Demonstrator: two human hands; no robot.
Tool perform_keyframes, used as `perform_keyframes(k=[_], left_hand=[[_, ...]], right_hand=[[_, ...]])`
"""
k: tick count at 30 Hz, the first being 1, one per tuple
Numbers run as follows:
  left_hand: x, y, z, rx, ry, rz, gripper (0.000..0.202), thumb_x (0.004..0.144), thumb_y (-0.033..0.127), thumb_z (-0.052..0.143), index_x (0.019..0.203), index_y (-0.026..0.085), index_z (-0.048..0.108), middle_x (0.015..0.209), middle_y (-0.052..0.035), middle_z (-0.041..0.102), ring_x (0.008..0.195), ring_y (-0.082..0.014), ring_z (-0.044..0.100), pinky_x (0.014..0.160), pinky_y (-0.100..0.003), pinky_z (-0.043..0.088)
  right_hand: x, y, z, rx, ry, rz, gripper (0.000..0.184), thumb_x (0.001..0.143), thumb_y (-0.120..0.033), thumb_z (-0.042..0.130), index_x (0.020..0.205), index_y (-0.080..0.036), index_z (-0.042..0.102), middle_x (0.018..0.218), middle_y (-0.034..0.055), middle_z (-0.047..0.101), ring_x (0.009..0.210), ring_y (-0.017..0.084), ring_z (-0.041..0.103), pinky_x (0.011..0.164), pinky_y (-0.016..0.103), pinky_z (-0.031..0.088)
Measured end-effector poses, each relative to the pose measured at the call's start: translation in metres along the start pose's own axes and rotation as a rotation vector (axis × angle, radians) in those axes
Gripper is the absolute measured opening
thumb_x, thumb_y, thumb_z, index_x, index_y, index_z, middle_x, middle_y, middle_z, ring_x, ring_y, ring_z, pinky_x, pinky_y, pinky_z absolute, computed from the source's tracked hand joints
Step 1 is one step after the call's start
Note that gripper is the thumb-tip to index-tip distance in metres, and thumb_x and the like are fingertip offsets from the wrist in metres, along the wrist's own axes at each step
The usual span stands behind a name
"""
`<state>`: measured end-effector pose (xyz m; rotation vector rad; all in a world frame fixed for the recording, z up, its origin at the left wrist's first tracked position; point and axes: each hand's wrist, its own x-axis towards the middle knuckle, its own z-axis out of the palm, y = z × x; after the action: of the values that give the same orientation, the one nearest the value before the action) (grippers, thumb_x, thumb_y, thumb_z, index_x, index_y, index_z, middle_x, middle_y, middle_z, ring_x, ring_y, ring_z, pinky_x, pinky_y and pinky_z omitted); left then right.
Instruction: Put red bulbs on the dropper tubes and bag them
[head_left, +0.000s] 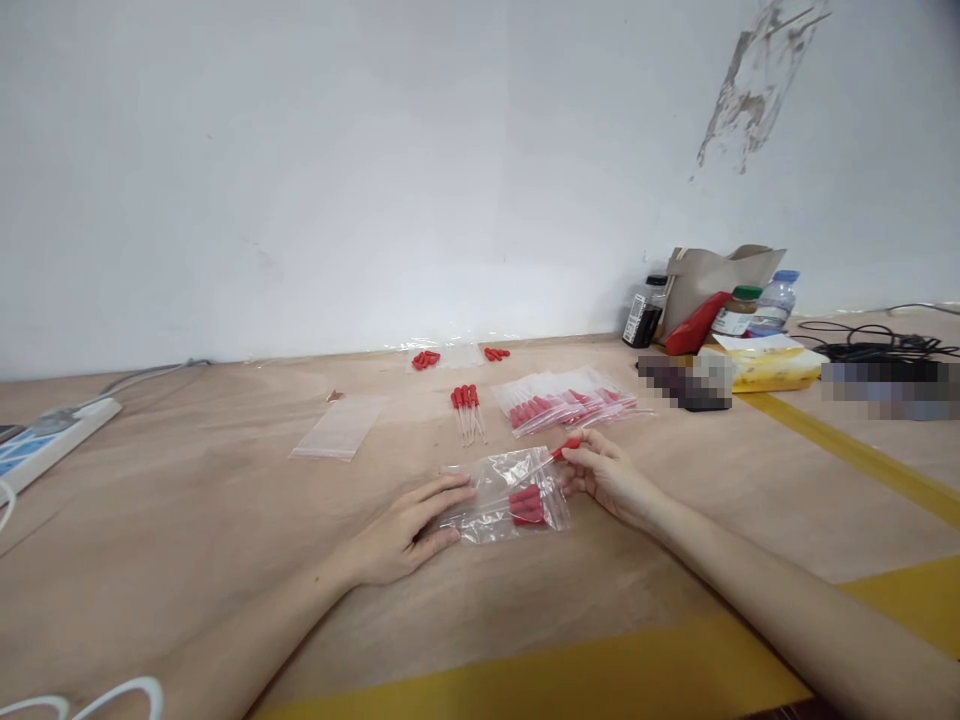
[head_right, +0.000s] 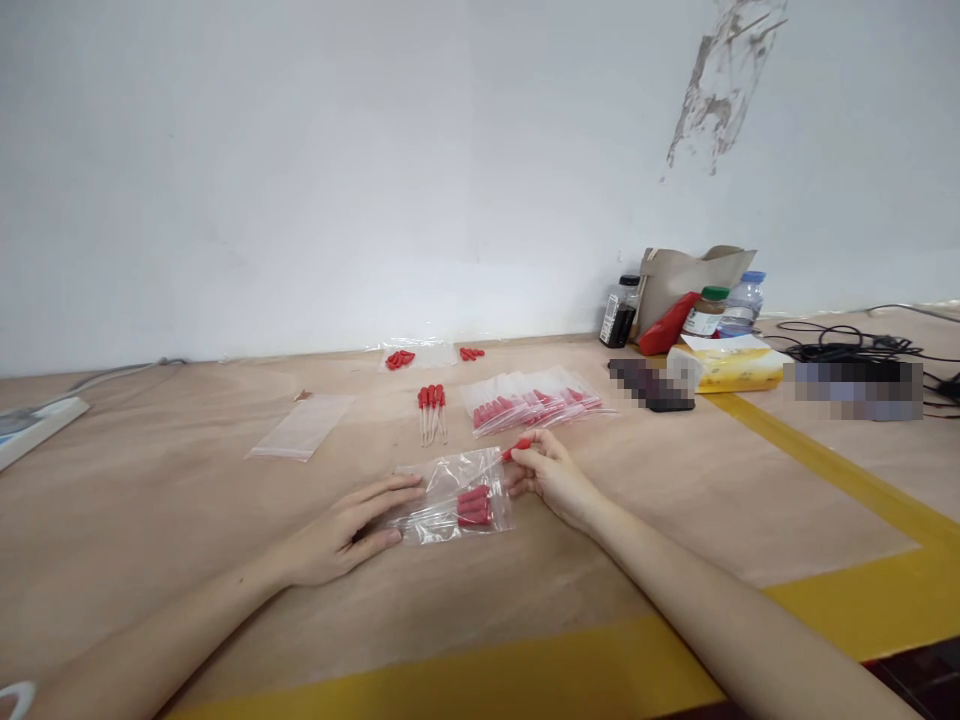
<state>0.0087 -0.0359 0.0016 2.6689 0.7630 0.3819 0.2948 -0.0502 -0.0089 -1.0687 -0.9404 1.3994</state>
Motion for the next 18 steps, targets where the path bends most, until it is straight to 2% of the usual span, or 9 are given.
perform_keyframes(k=[3,5,9,13,16,18], left_hand=[[0.0,0.0,-0.001,0.015,0.008,-0.011,0.047,0.087,0.031,0.043,0.133,0.027,0.031,0.134,-0.0039,0.039,0.123,-0.0209,0.035,0.102,-0.039,0.03],[0.001,0.0,-0.001,0.021,0.007,-0.012,0.047,0.087,0.032,0.043,0.132,0.026,0.031,0.133,-0.0041,0.04,0.122,-0.0212,0.035,0.102,-0.039,0.03],[0.001,0.001,-0.002,0.034,-0.001,-0.01,0.047,0.088,0.033,0.042,0.132,0.027,0.031,0.134,-0.0037,0.04,0.122,-0.0208,0.035,0.102,-0.039,0.03],[0.001,0.0,-0.001,0.045,0.001,-0.006,0.047,0.088,0.034,0.042,0.133,0.026,0.03,0.134,-0.0042,0.039,0.122,-0.0204,0.035,0.102,-0.039,0.03],[0.001,0.0,-0.001,0.043,0.009,0.005,0.047,0.088,0.033,0.042,0.133,0.027,0.03,0.134,-0.0043,0.039,0.122,-0.0211,0.036,0.101,-0.039,0.031],[0.001,0.0,-0.001,0.04,0.011,0.008,0.047,0.088,0.033,0.042,0.133,0.027,0.03,0.134,-0.0041,0.04,0.122,-0.0212,0.036,0.101,-0.039,0.031]], right_hand=[[0.001,0.002,-0.004,-0.114,-0.136,0.055,0.034,0.063,-0.031,0.066,0.081,-0.022,0.039,0.063,-0.0069,0.058,0.037,0.007,0.05,0.035,0.017,0.037],[0.003,0.004,-0.006,-0.187,-0.172,0.048,0.034,0.063,-0.034,0.067,0.082,-0.021,0.042,0.054,-0.0085,0.054,0.034,0.006,0.047,0.032,0.015,0.032],[0.005,0.009,0.0,-0.323,-0.136,0.036,0.034,0.061,-0.038,0.068,0.083,-0.016,0.054,0.045,-0.0083,0.05,0.035,0.004,0.043,0.033,0.014,0.032],[0.003,0.011,0.008,-0.425,-0.126,0.047,0.034,0.066,-0.036,0.064,0.09,-0.013,0.062,0.04,-0.0072,0.047,0.035,0.005,0.041,0.034,0.015,0.032],[0.003,0.01,0.01,-0.408,-0.09,0.041,0.033,0.066,-0.03,0.064,0.095,-0.015,0.058,0.05,-0.0055,0.055,0.035,0.004,0.042,0.033,0.015,0.033],[0.002,0.009,0.011,-0.389,-0.08,0.031,0.03,0.065,-0.029,0.064,0.091,-0.017,0.056,0.057,-0.0047,0.058,0.035,0.004,0.044,0.032,0.015,0.033]])
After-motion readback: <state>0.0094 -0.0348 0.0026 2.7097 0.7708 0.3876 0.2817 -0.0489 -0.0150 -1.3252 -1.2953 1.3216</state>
